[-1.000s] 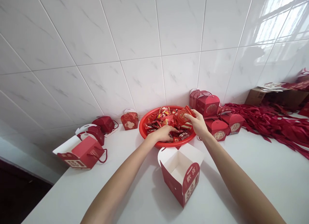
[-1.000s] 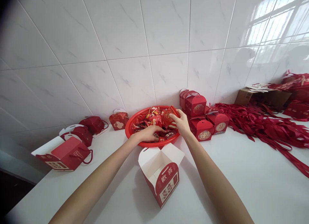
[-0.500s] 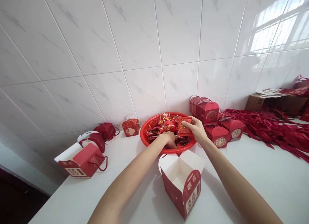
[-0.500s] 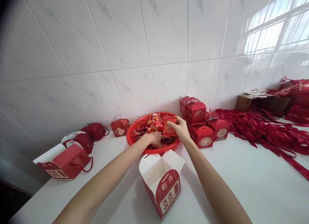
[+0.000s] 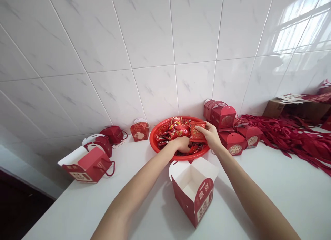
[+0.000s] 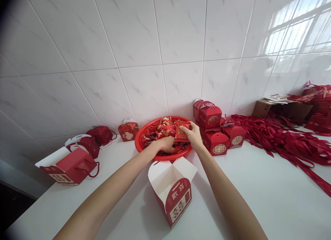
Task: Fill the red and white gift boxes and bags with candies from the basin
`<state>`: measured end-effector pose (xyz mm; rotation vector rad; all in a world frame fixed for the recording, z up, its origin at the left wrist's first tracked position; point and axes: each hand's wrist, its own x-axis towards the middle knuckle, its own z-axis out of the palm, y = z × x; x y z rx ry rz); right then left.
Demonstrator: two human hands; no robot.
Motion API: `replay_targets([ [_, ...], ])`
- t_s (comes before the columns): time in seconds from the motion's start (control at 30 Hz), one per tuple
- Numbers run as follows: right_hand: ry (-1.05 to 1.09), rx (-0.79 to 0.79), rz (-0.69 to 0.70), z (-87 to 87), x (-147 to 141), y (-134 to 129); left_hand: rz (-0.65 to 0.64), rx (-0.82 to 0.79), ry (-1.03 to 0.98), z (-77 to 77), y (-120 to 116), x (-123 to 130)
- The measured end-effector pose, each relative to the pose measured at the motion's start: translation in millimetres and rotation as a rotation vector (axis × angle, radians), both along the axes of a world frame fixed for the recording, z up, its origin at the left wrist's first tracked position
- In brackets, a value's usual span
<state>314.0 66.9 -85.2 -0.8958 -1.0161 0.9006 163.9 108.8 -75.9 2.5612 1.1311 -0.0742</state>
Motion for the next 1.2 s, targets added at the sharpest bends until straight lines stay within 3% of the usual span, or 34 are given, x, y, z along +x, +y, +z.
replay_targets([
  [0.13,0.022,-0.004,-0.022,-3.1,1.4,2.7,0.004,-0.145,-0.297,5.7,3.9,-14.9],
  [0.23,0.066,0.009,-0.059,-5.8,2.8,6.1,0.038,-0.11,-0.609,7.6,5.3,-31.9],
  [0.33,0.103,-0.004,-0.068,-6.9,3.3,8.4,0.125,-0.097,-0.785,6.0,3.4,-45.6],
  [0.53,0.072,-0.011,-0.046,-5.6,3.0,6.7,0.21,-0.081,-0.875,4.8,-3.3,-49.7],
  [0.9,-0.029,-0.024,0.024,-6.7,4.7,6.1,0.167,0.056,-0.918,2.5,-0.8,-47.6],
  [1.2,-0.093,-0.053,-0.001,-7.4,3.8,7.2,0.174,0.015,-0.949,2.7,-0.2,-46.2],
])
